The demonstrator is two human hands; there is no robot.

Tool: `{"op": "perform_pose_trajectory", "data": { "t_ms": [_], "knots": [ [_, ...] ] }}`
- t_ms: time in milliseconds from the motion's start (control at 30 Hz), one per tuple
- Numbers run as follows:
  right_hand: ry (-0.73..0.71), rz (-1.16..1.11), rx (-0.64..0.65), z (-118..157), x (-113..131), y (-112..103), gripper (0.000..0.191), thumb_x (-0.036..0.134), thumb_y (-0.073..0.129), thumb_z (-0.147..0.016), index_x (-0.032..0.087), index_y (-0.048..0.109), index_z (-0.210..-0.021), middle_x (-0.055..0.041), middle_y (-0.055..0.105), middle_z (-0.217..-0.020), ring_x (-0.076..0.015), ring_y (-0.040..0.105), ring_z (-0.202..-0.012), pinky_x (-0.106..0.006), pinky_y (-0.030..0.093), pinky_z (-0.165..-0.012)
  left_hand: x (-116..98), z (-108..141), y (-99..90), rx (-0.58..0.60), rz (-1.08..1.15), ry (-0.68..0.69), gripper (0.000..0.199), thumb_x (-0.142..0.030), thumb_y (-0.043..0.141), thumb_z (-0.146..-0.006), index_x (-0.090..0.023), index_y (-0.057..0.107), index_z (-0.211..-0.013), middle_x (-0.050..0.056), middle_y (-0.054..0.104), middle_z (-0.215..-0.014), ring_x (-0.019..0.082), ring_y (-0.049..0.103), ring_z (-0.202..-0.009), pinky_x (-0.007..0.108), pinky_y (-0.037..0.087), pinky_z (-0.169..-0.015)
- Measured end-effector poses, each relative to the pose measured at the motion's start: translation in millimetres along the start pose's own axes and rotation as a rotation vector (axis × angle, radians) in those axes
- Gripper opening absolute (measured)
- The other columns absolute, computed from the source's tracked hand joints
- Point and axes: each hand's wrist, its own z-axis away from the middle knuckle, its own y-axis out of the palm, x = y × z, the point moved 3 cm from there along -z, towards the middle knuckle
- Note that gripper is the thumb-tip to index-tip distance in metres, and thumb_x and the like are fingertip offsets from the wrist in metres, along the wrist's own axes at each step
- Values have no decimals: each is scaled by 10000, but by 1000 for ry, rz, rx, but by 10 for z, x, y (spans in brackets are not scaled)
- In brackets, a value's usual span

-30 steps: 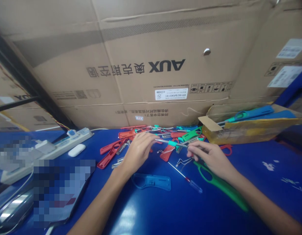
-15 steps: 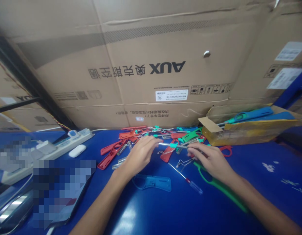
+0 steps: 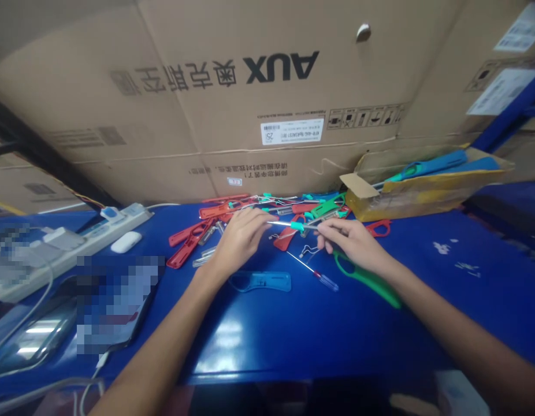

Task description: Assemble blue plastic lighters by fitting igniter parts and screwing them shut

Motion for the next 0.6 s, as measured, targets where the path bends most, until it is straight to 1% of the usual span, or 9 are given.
{"op": "perform_pose_trajectory", "data": {
  "t_ms": [100, 300, 600],
  "knots": [
    [28, -111, 12, -4, -31, 1, 335, 475, 610, -936, 189, 658, -768, -13, 682, -715, -100, 548, -557, -269, 434, -584, -9, 1, -5, -25, 22, 8, 182, -177, 536, -1010, -182, 646, -1154, 81, 713, -1069, 212, 643, -1006, 387, 480, -890],
    [73, -325, -8, -6, -94, -1, 347, 520, 660, -896, 179, 681, -832, -5, 670, -677, -98, 560, -545, -262, 437, -559, -25, 12, 28, -24, 33, 19, 225, -165, 502, -1026, -178, 630, -1210, 88, 709, -1106, 208, 638, -1029, 391, 491, -904],
    [125, -394, 18, 17, -69, -5, 348, 507, 672, -891, 178, 667, -780, 9, 623, -619, -101, 559, -559, -257, 442, -562, -29, 18, 57, -25, 5, 31, 219, -184, 510, -1028, -175, 639, -1204, 92, 719, -1115, 215, 651, -1040, 402, 498, -902]
  ]
}}
